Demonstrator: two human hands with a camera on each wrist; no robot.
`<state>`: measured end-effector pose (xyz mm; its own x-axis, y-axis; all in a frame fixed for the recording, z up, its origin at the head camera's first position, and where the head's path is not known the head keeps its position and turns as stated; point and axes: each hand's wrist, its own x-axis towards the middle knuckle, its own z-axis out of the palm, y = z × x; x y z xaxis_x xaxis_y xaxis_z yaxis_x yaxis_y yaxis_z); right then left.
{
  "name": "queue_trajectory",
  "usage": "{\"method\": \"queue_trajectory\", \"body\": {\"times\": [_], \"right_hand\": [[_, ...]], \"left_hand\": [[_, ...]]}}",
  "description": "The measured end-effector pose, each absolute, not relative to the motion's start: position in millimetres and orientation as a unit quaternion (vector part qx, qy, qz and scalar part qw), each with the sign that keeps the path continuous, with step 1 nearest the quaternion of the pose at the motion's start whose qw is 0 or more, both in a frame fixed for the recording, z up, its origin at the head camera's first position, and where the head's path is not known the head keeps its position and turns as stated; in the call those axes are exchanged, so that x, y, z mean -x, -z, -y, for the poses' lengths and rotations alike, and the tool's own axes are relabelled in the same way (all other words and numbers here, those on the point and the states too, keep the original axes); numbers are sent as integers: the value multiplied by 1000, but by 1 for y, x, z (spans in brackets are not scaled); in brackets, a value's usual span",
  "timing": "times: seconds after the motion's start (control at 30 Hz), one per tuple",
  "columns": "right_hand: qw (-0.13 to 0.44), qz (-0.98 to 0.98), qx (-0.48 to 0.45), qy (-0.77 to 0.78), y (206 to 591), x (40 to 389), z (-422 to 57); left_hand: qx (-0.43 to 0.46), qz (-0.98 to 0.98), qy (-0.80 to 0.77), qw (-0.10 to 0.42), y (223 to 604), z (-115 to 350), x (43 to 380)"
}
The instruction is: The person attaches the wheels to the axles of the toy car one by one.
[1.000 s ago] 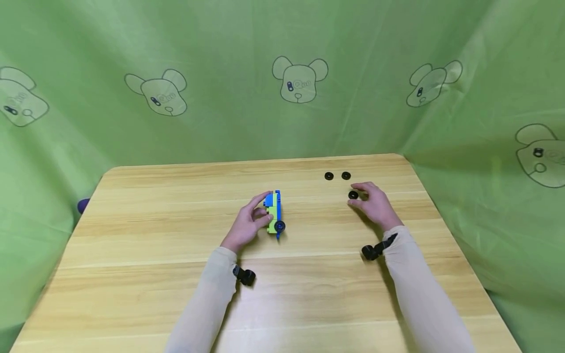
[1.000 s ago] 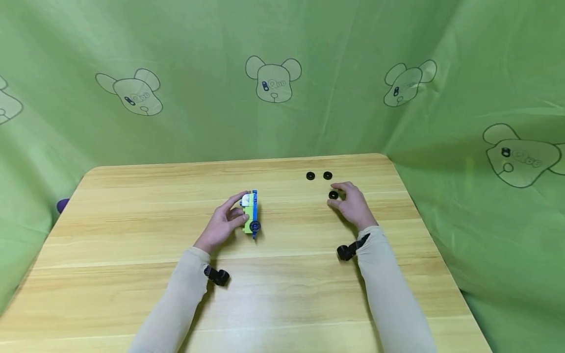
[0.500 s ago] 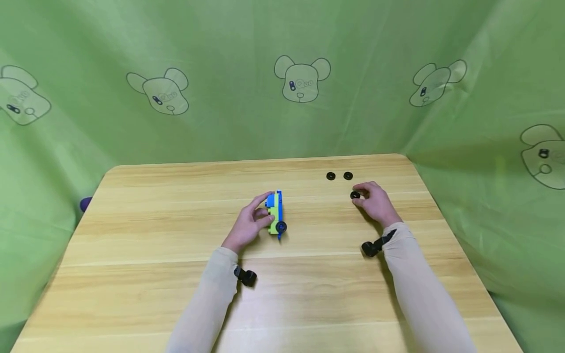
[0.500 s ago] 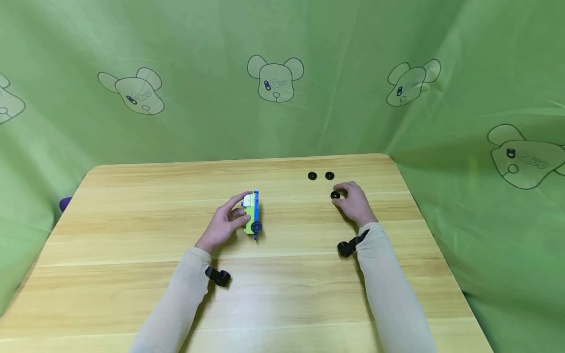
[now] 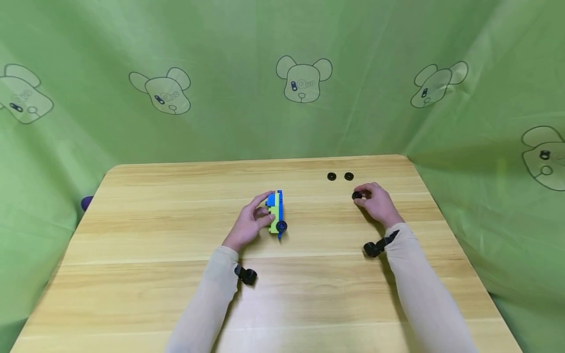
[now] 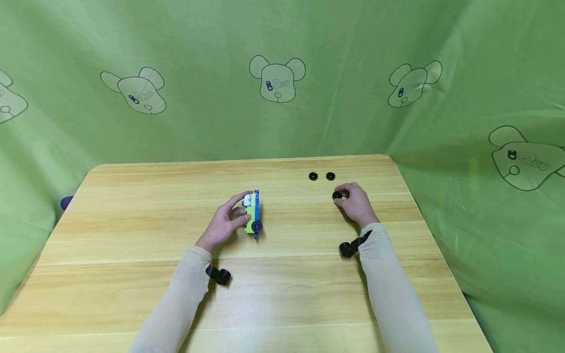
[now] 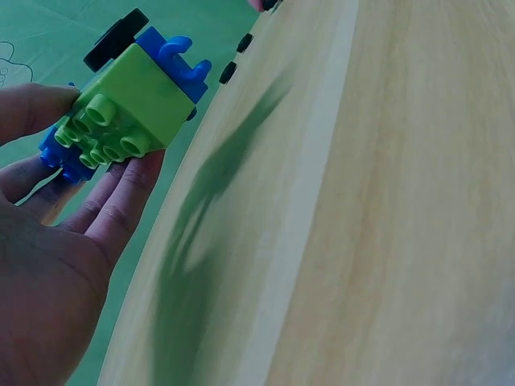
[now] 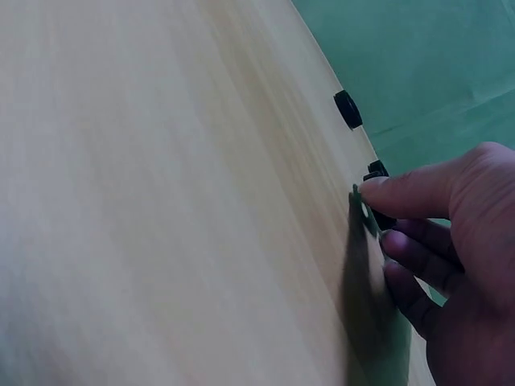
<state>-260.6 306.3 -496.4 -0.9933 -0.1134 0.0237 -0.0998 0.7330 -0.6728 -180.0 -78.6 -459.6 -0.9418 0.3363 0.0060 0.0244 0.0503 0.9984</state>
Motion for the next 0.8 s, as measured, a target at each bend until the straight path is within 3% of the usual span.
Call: {"method": "queue_trajectory", "body": {"times": [0.8], "right_hand": [[4, -914, 82, 396, 485, 245, -290]], "left_hand": [[-129, -723, -669, 113, 461, 80, 183]]}}
